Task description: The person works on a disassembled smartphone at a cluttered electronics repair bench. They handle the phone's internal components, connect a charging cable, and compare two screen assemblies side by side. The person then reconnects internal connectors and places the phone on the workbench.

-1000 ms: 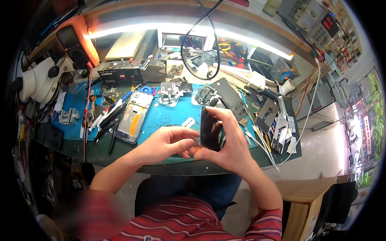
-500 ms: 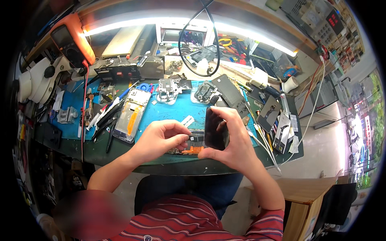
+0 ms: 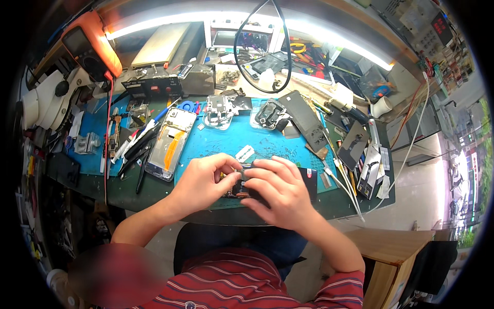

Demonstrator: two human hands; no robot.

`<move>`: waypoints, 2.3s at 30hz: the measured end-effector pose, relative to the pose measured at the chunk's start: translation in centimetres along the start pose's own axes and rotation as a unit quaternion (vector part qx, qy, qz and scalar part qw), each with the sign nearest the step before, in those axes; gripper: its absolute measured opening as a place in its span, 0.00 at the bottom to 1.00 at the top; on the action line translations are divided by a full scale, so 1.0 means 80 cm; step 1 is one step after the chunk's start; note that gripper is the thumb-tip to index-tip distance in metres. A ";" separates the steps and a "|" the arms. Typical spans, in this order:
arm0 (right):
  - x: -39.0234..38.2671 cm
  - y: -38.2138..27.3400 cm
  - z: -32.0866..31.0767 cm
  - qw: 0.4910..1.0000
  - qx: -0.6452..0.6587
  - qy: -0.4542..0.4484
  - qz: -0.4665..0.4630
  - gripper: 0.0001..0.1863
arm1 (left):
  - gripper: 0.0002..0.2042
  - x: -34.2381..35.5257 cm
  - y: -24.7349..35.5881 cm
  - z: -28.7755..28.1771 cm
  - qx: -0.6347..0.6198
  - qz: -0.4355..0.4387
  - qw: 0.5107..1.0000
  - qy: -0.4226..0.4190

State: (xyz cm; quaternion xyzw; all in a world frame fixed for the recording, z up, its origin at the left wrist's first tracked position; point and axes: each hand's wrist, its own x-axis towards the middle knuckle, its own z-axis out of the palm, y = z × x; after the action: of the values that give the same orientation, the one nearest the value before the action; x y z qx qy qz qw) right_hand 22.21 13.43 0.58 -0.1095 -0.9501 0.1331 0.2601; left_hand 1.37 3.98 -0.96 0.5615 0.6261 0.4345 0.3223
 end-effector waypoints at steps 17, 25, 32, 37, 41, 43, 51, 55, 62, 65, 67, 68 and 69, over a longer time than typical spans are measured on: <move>0.006 -0.001 0.038 0.997 -0.064 0.031 -0.014 0.14 | 0.23 -0.040 -0.026 -0.041 0.258 0.267 0.928 -0.023; 0.003 -0.009 0.028 0.994 -0.107 -0.020 -0.021 0.17 | 0.24 -0.038 -0.041 -0.038 0.261 0.281 0.923 -0.033; 0.002 -0.024 0.036 0.991 -0.135 -0.001 0.000 0.14 | 0.25 -0.037 -0.042 -0.039 0.263 0.277 0.923 -0.040; 0.005 -0.030 0.040 0.988 -0.153 -0.003 0.008 0.14 | 0.26 -0.037 -0.042 -0.039 0.282 0.281 0.916 -0.043; 0.007 -0.032 0.039 0.986 -0.168 -0.011 0.002 0.14 | 0.25 -0.036 -0.043 -0.037 0.288 0.285 0.913 -0.042; 0.008 -0.034 0.039 0.985 -0.174 -0.015 0.002 0.14 | 0.25 -0.036 -0.042 -0.037 0.291 0.284 0.912 -0.044; 0.011 -0.042 0.040 0.980 -0.195 -0.024 0.022 0.15 | 0.24 -0.036 -0.040 -0.039 0.296 0.278 0.912 -0.053; 0.010 -0.044 0.042 0.980 -0.195 -0.022 0.034 0.15 | 0.23 -0.036 -0.038 -0.040 0.299 0.277 0.911 -0.059; 0.011 -0.047 0.041 0.979 -0.200 -0.027 0.043 0.14 | 0.24 -0.036 -0.039 -0.038 0.299 0.274 0.912 -0.057; 0.011 -0.048 0.041 0.979 -0.199 -0.026 0.046 0.14 | 0.24 -0.036 -0.040 -0.038 0.296 0.274 0.913 -0.055; 0.011 -0.047 0.041 0.979 -0.197 -0.026 0.046 0.14 | 0.24 -0.036 -0.040 -0.037 0.295 0.273 0.914 -0.055; 0.011 -0.047 0.041 0.979 -0.195 -0.028 0.045 0.14 | 0.24 -0.036 -0.040 -0.037 0.295 0.273 0.914 -0.055; 0.010 -0.046 0.041 0.980 -0.194 -0.029 0.044 0.14 | 0.25 -0.036 -0.040 -0.037 0.295 0.272 0.914 -0.055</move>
State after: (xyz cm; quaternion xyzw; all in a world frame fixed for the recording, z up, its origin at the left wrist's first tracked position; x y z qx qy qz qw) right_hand 19.30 9.54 -0.58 -0.1954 -0.9593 -0.0394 0.2003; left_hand -2.14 0.65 -2.86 0.8026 0.5304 0.2692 0.0449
